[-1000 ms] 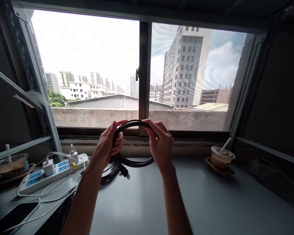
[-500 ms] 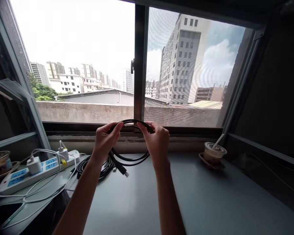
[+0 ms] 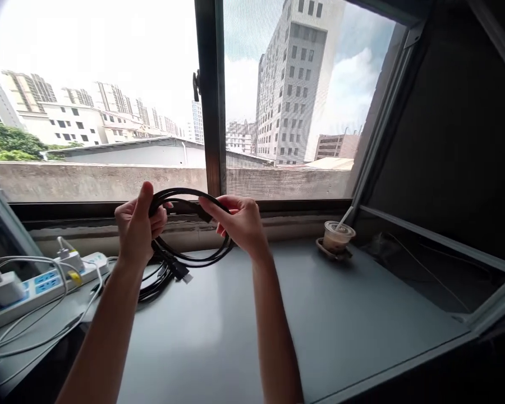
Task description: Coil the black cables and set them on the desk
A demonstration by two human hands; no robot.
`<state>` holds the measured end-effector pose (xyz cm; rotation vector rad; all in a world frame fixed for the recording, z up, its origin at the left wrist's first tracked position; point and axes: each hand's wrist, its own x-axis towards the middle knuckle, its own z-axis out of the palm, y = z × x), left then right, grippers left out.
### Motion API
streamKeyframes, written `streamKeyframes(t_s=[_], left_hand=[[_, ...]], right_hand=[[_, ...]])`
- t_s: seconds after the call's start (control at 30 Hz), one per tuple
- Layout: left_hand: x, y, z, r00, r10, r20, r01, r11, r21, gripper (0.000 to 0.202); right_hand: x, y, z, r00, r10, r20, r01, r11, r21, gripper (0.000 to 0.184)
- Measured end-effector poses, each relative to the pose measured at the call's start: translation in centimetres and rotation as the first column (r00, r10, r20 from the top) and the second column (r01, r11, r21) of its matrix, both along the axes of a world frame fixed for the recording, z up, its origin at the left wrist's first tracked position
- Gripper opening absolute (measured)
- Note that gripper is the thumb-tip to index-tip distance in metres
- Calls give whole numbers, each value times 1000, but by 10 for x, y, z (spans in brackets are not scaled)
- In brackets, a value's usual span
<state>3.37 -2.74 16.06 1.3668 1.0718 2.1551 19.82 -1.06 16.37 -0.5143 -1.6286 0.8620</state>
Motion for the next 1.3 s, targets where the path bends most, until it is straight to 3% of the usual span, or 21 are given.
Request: streamKeyframes(t_s=[0.13,0.2,0.27,0.33,0.43,0.5,0.57,0.67,0.83,0.97,1.13,1.23,1.3], left_hand=[[7,6,-7,951,282,-123,-277,959,57,53],[8,8,-8,963,237,-129,-235,971,29,54],[6,10,-7,995,74,-73,-80,994,-78,52],[3,12,-5,1000,-27,-10,25,978,-205,49],[-3,15,-5,999,39,33,-27,951,-309,44],[-7,18,-7,997,60,51,-39,942,-335,42],[-11,22,-8,997,-24,70,47,931,-361,44],[-16,28,-10,980,-165,107,195,891,-410,48],[-22,49,-26,955,-245,170,297,830,-473,52],[-23,73,-51,894,-355,275,448,694,-563,51],[-26,79,-65,829,-447,335,558,644,-524,29],[-29,72,-66,838,-508,202,502,568,-652,28],[-29,71,-71,845,-530,72,380,501,-778,35]], right_hand=[[-1,-7,2,979,189,72,-186,981,-47,34],[-3,-8,2,967,229,108,-222,972,-73,35],[-4,-6,1,964,225,138,-218,974,-67,38],[-5,-4,0,976,156,149,-158,987,3,41],[-7,1,-2,986,-49,160,9,972,237,41],[-10,5,-4,957,-214,193,118,902,415,39],[-15,11,-7,903,-365,228,195,818,541,32],[-21,20,-12,828,-495,265,260,757,600,21],[-27,41,-24,751,-548,369,275,767,579,21],[-33,65,-45,715,-546,437,329,814,478,19],[-36,99,-75,692,-577,433,477,816,326,18],[-36,115,-90,675,-602,426,557,795,241,23],[-36,122,-100,664,-604,441,590,785,187,24]])
